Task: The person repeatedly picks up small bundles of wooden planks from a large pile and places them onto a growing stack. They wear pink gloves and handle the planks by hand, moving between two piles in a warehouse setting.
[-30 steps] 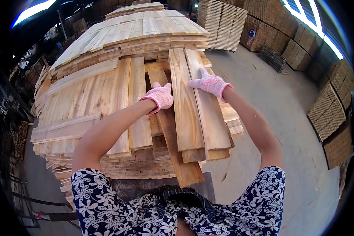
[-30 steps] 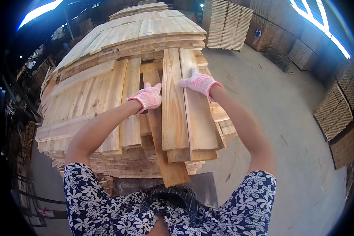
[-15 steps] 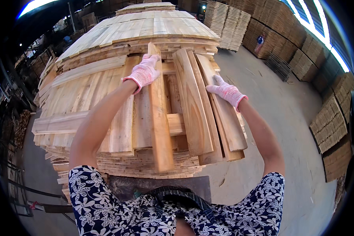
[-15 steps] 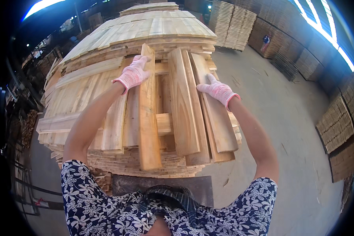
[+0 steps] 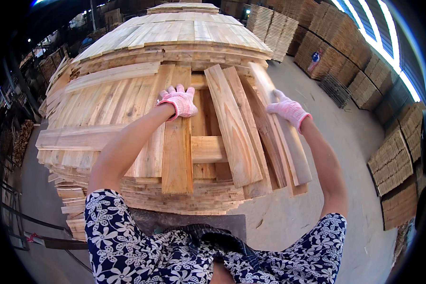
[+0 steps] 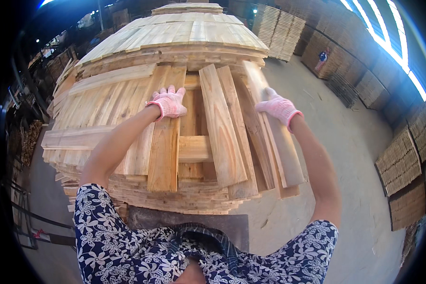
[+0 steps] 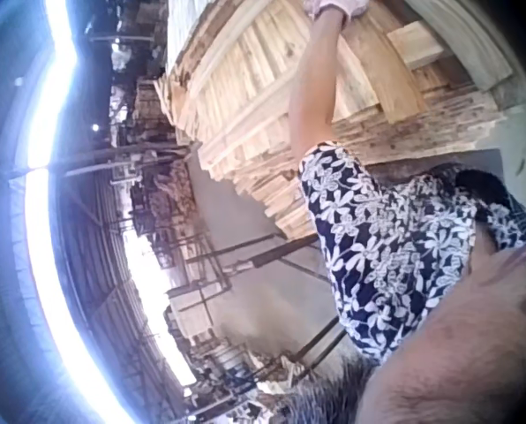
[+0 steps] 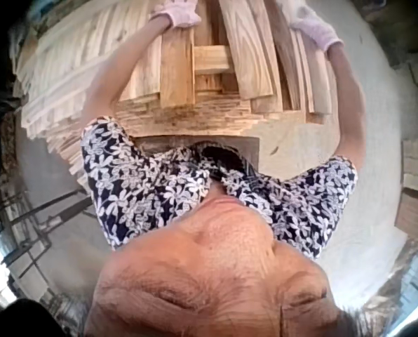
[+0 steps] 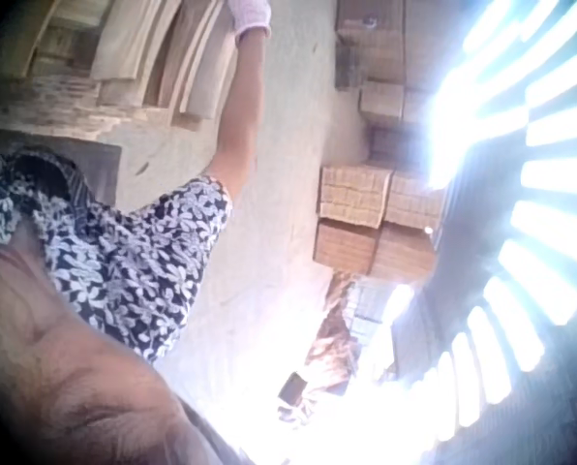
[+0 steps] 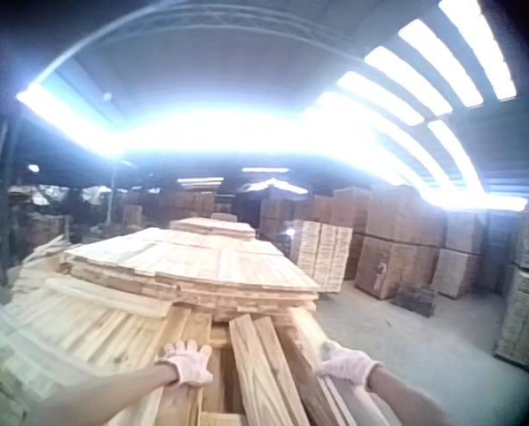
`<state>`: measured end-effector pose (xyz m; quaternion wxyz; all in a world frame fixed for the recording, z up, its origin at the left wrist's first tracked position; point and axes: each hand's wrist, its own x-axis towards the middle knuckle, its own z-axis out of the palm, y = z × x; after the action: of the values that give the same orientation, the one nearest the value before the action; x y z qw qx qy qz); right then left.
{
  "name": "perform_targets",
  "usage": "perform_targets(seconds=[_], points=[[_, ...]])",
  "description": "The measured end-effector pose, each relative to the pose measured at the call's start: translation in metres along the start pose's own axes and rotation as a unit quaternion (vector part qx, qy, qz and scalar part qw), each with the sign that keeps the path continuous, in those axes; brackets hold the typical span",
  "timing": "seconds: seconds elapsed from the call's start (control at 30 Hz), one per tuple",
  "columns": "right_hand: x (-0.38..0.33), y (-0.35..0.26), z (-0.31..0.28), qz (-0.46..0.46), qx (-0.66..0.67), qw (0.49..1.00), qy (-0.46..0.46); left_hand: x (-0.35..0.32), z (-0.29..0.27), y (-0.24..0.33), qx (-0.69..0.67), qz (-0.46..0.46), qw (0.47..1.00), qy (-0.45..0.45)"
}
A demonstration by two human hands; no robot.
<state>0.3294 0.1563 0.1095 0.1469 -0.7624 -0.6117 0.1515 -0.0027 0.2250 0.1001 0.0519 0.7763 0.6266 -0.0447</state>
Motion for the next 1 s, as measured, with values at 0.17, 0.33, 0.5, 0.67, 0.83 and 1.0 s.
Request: perform_targets(seconds=[0.17,0.33,0.5,0.67,0.83,1.0], points=[[0.006,0.017,-0.009,0.011,-0.036,0.999,0.007,0.018,0.026,0.021,-0.038,0.093,0.984,0.144],[0.045,0.055,0.025,0.016,-0.078,0.997,-0.005,-0.006,0.003,0.124,-0.248,0.065,0.965,-0.044],[0.041,0.038,0.022,0.009,-0.086,0.996,-0.029,-0.009,0.0,0.143,-0.207,0.005,0.978,-0.032],[0.032,0.042,-0.001,-0.018,0.069,0.997,-0.041,0.02,0.022,0.075,-0.393,0.014,0.918,0.047],[0.022,-0.008,0.03,-0.012,0.098,0.993,-0.066,0.063,0.063,0.022,0.075,0.186,0.977,0.076],[0.013,-0.038,0.03,0.043,-0.1,0.994,-0.029,0.112,0.091,0.071,0.322,0.287,0.894,0.118]])
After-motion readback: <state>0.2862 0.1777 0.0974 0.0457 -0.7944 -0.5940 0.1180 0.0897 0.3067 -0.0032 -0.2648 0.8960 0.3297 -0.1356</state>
